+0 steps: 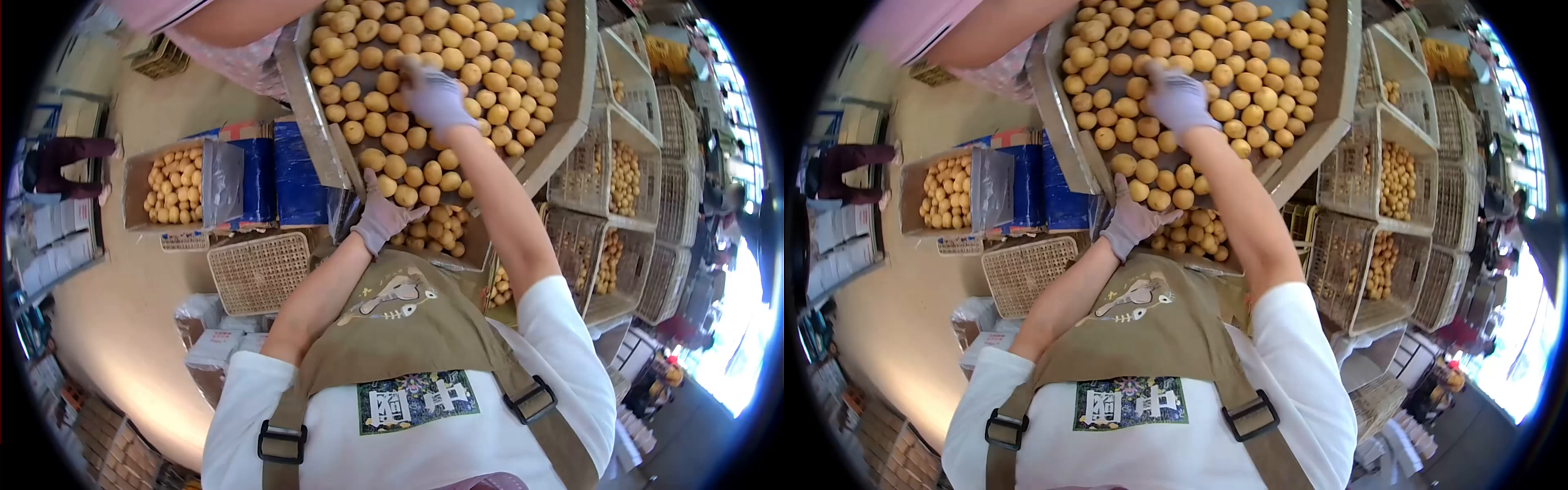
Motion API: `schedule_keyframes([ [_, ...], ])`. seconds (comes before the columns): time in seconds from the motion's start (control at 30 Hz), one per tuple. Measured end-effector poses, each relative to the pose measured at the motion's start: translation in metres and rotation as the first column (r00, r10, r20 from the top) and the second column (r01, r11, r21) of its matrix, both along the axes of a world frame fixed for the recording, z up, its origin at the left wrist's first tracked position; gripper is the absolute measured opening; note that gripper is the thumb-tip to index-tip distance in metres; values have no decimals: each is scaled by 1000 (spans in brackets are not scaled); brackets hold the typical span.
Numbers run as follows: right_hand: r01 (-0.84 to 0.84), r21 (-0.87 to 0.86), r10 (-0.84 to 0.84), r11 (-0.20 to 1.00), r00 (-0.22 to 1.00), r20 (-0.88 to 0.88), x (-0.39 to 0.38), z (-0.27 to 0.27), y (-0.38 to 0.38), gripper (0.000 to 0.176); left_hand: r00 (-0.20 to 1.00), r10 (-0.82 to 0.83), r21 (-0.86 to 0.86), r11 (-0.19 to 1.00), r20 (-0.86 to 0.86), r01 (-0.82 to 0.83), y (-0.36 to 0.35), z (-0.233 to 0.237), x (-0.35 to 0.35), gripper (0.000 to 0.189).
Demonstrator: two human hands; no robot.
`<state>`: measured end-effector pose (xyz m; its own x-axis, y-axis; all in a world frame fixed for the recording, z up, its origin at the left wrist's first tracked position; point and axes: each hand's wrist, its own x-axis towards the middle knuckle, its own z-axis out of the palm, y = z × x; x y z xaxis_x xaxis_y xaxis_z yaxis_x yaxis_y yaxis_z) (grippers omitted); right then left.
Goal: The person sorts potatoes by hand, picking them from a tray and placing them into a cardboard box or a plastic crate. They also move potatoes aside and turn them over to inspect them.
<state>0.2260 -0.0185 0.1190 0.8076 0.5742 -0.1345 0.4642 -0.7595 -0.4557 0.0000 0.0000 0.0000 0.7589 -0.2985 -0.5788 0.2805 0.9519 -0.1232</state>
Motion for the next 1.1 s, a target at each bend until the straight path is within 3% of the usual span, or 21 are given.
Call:
schedule_keyframes([
  [0.03,37,-273,-24,961,998,51,-9,18,21,39,1000,-18,12,1000,12,18,6,4,-2,102],
  [0.07,99,-364,-53,926,989,136,-13,19,35,38,999,-34,24,999,25,33,13,6,-2,101],
  [0.17,72,-403,-79,912,997,-1,-1,24,27,35,998,-57,24,998,38,57,1,3,2,103],
  [0.27,167,-293,-181,941,983,-19,-2,18,27,36,997,-69,49,997,44,67,0,13,4,105],
  [0.37,237,-204,-280,950,936,-214,10,14,22,38,998,-60,16,998,15,60,1,7,4,105],
  [0.53,218,-308,-204,926,976,78,1,-4,29,52,998,-43,-53,998,-35,41,3,6,3,102],
  [0.63,126,-99,-119,987,990,71,0,6,5,39,998,-30,-48,998,61,33,2,5,3,100],
  [0.7,127,96,-136,987,986,92,-8,0,-16,47,992,-9,-48,999,124,15,1,5,2,99],
  [0.77,-74,318,-44,945,936,348,-25,6,-56,46,997,-31,13,999,66,30,1,15,5,98],
  [0.83,-249,339,33,907,846,532,-27,37,-117,34,999,-32,33,999,17,31,1,21,5,97],
  [0.87,38,190,-111,981,913,393,-19,35,-168,31,999,-32,28,999,3,32,2,21,6,96],
  [0.9,307,327,-417,894,837,354,-2,36,-215,36,999,-37,21,999,-12,37,2,22,7,96],
  [0.93,517,486,-680,704,689,252,16,38,-261,41,999,-23,8,1000,-29,23,2,25,7,96],
  [0.97,584,195,-474,788,373,798,12,51,-285,49,999,-17,-3,1000,-45,17,1,27,7,96],
  [1.0,566,187,-453,803,375,809,7,57,-287,48,997,-43,27,999,63,42,-1,14,5,98],
  [1.03,548,181,-435,816,377,818,2,63,-282,47,998,-48,14,999,34,48,0,18,7,99],
  [1.07,570,133,-536,811,631,561,-4,60,-269,46,999,-43,-8,999,27,44,0,19,9,100],
  [1.1,577,88,-580,812,784,218,-12,55,-246,46,999,-41,-28,999,18,42,-1,17,8,101],
])
